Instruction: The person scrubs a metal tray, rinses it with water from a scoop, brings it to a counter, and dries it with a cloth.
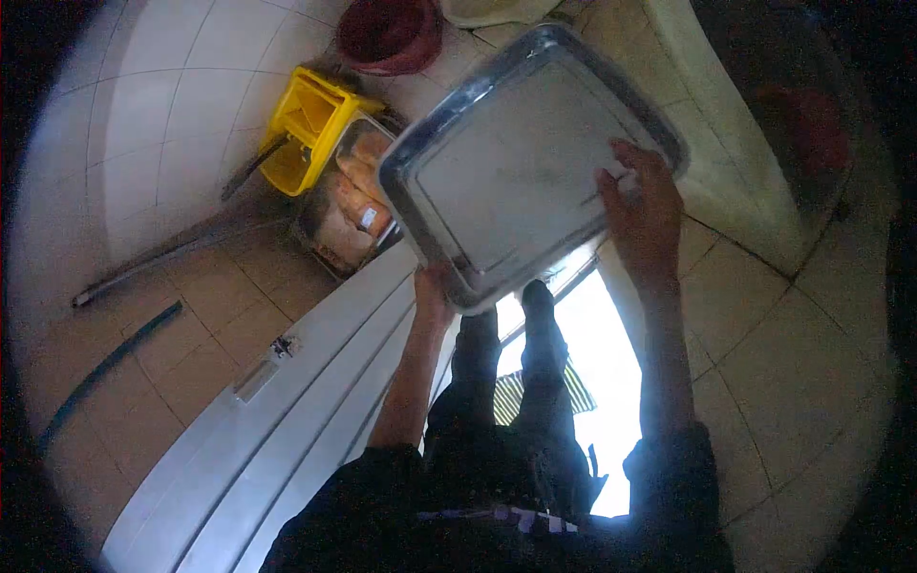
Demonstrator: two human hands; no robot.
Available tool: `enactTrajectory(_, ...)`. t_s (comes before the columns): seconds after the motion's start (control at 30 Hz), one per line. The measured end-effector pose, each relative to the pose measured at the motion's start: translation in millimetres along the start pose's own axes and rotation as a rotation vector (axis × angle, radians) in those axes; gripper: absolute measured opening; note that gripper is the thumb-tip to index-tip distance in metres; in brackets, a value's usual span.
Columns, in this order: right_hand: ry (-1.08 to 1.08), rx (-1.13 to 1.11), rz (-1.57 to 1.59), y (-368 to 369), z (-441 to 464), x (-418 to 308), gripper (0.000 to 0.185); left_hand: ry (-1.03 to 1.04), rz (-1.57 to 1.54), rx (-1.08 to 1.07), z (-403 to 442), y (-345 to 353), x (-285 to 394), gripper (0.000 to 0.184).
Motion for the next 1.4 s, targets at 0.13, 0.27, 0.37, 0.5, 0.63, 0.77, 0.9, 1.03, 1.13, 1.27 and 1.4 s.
enactTrajectory(0.13, -0.140, 0.010, -0.104, 12, 40, -14, 0.052, 0.014, 0.028, -0.036, -22, 6, -13, 0.021)
enactTrajectory(0.27, -0.240, 0.019, -0.416, 30, 70, -27, 0.069, 0.023, 0.118, -0.058, -40, 22, -10, 0.027)
enactTrajectory(0.37, -0.249, -0.047, -0.487, 53, 84, -17, 0.077, -0.022, 0.061, -0.075, -52, 27, -14, 0.028)
enactTrajectory(0.5, -0.262, -0.102, -0.510, 78, 89, -16, 0.077, 0.063, 0.034, 0.104, -72, 18, -8, 0.032)
enactTrajectory(0.63, -0.244, -0.114, -0.435, 88, 88, -24, 0.073, 0.039, 0.100, -0.005, -77, 28, -6, 0.032)
enactTrajectory(0.77, -0.234, -0.163, -0.454, 89, 88, -34, 0.068, 0.084, 0.013, 0.026, -88, 37, -3, 0.033)
enactTrajectory(0.9, -0.150, -0.139, -0.416, 88, 86, -34, 0.068, 0.031, 0.022, 0.064, -93, 37, -11, 0.030)
enactTrajectory(1.03, -0.126, -0.130, -0.434, 90, 87, -37, 0.065, 0.060, -0.056, 0.002, -93, 32, -20, 0.020)
enactTrajectory(1.13, -0.112, -0.102, -0.423, 89, 86, -40, 0.062, -0.018, -0.078, 0.151, -90, 12, -40, 0.017)
enactTrajectory(1.27, -0.150, -0.037, -0.505, 91, 90, -31, 0.057, 0.126, 0.040, 0.065, -91, 16, -29, 0.016)
enactTrajectory(1.4, -0.185, -0.229, -0.443, 93, 91, -19, 0.057, 0.025, 0.025, 0.094, -96, 25, -18, 0.024)
Point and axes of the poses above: each hand's wrist, its own z-axis towards the middle knuckle, its own y-axis out of the palm, x = y × z, the point moved 10 cm from there along z, towards the middle knuckle, and after that the axes turned 6 degrees about -y, right-handed, at the moved point
